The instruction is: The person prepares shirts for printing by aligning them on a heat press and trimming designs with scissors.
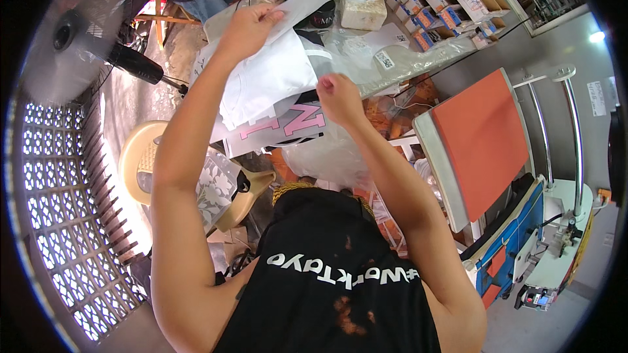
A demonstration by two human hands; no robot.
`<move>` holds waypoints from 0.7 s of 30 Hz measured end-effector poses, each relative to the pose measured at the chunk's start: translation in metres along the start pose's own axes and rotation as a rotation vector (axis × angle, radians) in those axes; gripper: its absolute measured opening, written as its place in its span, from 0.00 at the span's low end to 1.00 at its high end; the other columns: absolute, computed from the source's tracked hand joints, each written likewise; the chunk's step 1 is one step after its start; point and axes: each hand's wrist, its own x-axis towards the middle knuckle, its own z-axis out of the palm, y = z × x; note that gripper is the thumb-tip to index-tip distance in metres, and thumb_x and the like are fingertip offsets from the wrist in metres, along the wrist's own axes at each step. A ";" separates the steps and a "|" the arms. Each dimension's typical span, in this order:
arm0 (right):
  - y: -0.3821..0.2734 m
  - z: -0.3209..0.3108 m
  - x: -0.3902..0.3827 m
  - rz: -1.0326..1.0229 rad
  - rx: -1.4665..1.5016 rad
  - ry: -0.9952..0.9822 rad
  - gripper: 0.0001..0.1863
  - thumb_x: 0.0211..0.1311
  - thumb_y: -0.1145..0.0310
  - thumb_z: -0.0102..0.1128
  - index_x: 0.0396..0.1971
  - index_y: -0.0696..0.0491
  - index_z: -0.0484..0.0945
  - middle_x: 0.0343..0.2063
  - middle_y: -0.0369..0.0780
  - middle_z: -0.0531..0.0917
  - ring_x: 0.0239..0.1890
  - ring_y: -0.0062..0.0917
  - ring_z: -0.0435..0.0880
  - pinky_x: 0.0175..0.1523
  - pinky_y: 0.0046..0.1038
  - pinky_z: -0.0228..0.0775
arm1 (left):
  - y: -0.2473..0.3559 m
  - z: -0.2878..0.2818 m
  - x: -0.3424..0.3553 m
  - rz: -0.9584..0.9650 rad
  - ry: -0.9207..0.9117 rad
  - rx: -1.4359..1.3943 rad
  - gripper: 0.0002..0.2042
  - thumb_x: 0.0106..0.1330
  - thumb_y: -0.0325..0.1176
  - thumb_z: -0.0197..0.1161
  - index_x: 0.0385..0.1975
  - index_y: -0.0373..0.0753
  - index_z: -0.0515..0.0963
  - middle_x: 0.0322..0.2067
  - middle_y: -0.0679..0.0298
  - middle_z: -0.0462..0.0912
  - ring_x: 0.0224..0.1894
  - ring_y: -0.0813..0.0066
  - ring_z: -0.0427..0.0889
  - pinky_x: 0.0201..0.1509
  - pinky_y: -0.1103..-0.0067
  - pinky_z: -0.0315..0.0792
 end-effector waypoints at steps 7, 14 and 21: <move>-0.029 0.037 0.060 0.428 0.136 -0.368 0.10 0.62 0.65 0.61 0.30 0.57 0.82 0.28 0.42 0.83 0.35 0.35 0.83 0.43 0.35 0.74 | -0.012 -0.021 -0.021 0.371 0.122 0.177 0.11 0.67 0.36 0.58 0.44 0.43 0.83 0.39 0.58 0.85 0.40 0.59 0.84 0.41 0.68 0.77; 0.016 -0.138 -0.115 0.404 1.274 -0.162 0.50 0.48 0.52 0.68 0.66 0.63 0.57 0.60 0.51 0.72 0.59 0.43 0.75 0.62 0.46 0.69 | -0.010 0.037 -0.093 0.271 -0.067 0.121 0.11 0.60 0.33 0.64 0.43 0.44 0.81 0.44 0.65 0.84 0.45 0.65 0.83 0.48 0.72 0.78; -0.010 -0.151 -0.247 0.543 1.482 0.309 0.47 0.49 0.58 0.68 0.67 0.61 0.56 0.60 0.51 0.72 0.58 0.45 0.76 0.62 0.50 0.69 | 0.049 0.133 -0.151 0.181 -0.462 -0.455 0.18 0.65 0.40 0.63 0.50 0.38 0.78 0.53 0.55 0.78 0.57 0.58 0.75 0.64 0.69 0.66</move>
